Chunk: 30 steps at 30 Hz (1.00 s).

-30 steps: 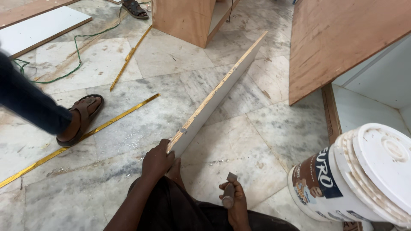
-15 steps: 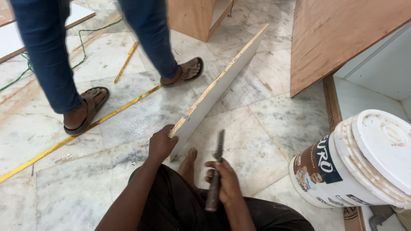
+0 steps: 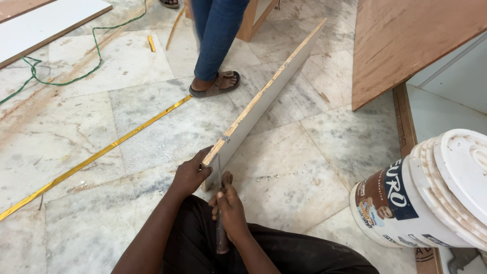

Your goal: The person sits on the floor and uses a metal scraper to remove material from the edge of a long wooden plank. The person holds the plank with one hand and scrapes the edge with the other, working along the length of the wood.

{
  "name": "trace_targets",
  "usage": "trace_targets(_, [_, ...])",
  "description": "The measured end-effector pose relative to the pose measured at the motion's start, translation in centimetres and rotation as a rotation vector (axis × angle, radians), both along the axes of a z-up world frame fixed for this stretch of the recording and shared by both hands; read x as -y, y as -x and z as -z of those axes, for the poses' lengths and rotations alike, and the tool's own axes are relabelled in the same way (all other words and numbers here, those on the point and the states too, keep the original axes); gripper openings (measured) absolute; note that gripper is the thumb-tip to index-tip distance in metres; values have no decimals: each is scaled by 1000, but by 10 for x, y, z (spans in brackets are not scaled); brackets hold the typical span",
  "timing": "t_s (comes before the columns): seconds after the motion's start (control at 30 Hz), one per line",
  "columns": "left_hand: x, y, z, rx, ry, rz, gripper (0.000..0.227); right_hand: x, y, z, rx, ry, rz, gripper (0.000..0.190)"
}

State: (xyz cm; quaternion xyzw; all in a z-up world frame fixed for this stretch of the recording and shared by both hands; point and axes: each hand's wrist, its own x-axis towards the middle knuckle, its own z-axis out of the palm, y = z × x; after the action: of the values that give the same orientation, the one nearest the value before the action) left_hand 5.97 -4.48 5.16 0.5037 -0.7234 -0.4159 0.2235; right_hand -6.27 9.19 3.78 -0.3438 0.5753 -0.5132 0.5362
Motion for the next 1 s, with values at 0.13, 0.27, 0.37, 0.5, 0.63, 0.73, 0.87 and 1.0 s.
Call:
trace_targets(0.13, [0,1,-6,10,30,8,72,18,6,-1,19,-32,30,62])
trace_targets(0.27, [1,2,-7,-1,48,-5,72,31,6,-3,109,-3,66,54])
trace_targets(0.37, [0,3,-6,-12,87,20,72,45,9,-2,174,-4,139,47])
trace_targets(0.5, [-2,5,-9,38,122,39,71,82,31,4,228,-70,222,40])
trace_targets(0.63, [-2,6,-16,54,125,30,75,93,64,-1,214,-21,265,42])
trace_targets(0.73, [2,6,-18,39,171,47,80,58,71,-17,-71,-65,186,57])
trace_targets(0.87, [-4,8,-11,-10,176,59,79,13,63,-31,-80,-98,126,64])
trace_targets(1.0, [-4,16,-3,77,322,-8,70,-16,55,-23,33,-105,169,66])
